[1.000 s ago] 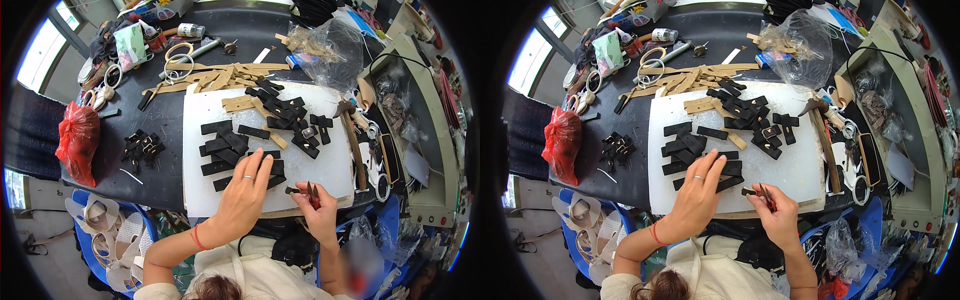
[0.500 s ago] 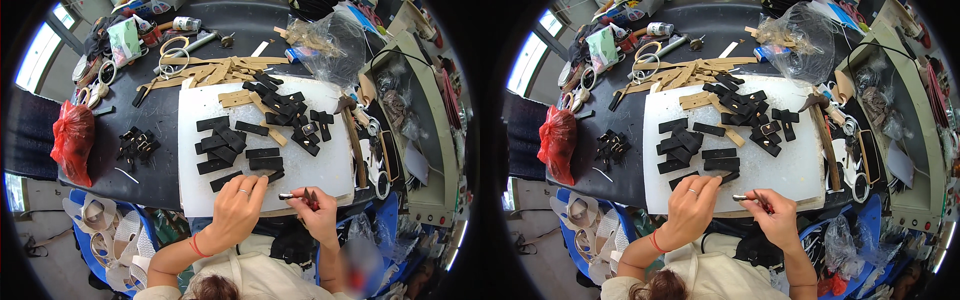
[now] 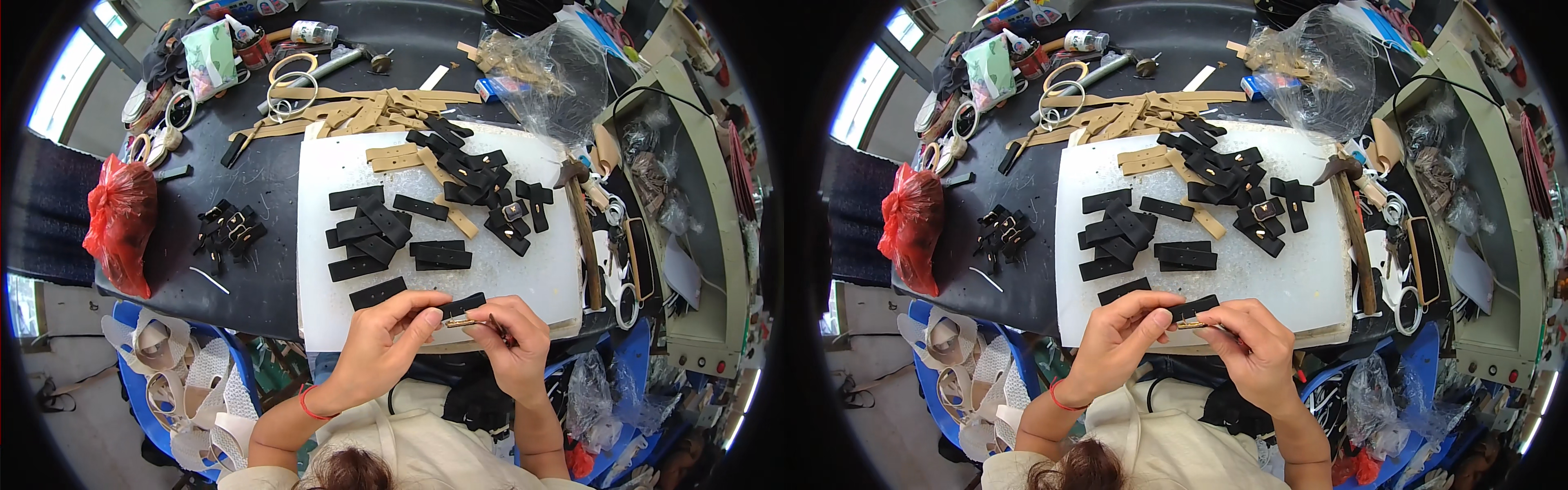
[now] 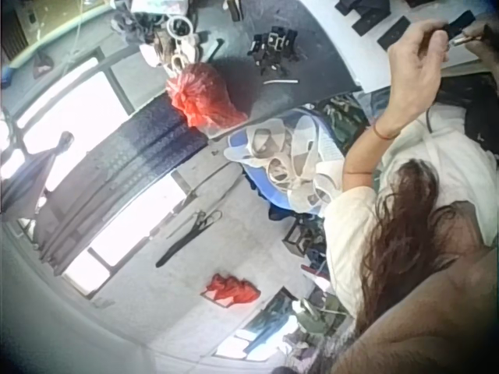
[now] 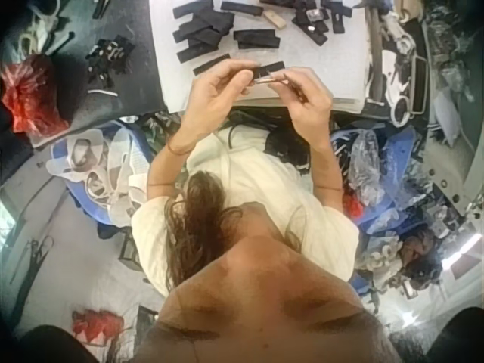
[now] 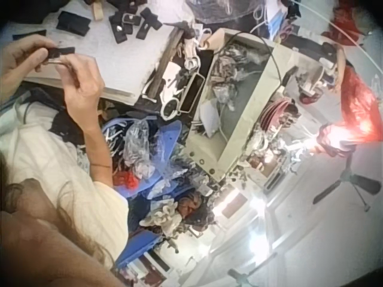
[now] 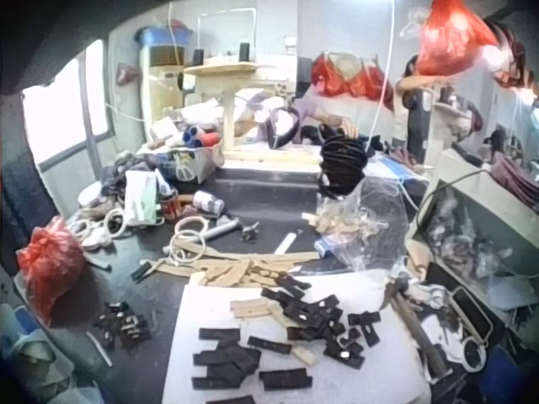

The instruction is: The person sits at a cluttered workbench and repeatedly picks up small black leather straps and metal buckles. Using a red-handled knife, they insert the metal prongs of the buckles into the leather straps one by one. The finished buckled straps are placed on a white cutting board on the table.

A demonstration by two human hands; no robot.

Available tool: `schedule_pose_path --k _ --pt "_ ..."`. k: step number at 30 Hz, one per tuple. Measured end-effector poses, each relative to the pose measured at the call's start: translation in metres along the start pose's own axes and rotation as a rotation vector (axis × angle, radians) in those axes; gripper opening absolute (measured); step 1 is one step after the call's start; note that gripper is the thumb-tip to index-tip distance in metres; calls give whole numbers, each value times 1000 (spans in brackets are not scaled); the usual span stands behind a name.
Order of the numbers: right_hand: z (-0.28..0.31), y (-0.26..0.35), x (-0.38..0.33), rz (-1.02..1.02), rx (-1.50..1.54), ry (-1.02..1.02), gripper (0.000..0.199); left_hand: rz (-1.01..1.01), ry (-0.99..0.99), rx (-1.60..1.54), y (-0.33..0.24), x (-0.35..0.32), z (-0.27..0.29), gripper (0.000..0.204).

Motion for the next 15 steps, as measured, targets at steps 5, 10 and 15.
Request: schedule_pose_path --k 5,10,15 --pt "-3 2 2 -84 -3 -17 17 -55 23 90 -4 -1 3 23" --pt "0 1 5 -143 -14 34 16 -122 53 145 -5 0 6 24" --pt "-2 -1 5 -305 109 25 21 -142 46 64 8 4 4 28"
Point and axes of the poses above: each hand's wrist, its own x-axis towards the middle knuckle, its own z-axis out of the back of the hand, y = z × x, the point moved 2 cm from there along x, towards the middle knuckle, and after that the axes turned 6 degrees about x, right-handed, at the moved point
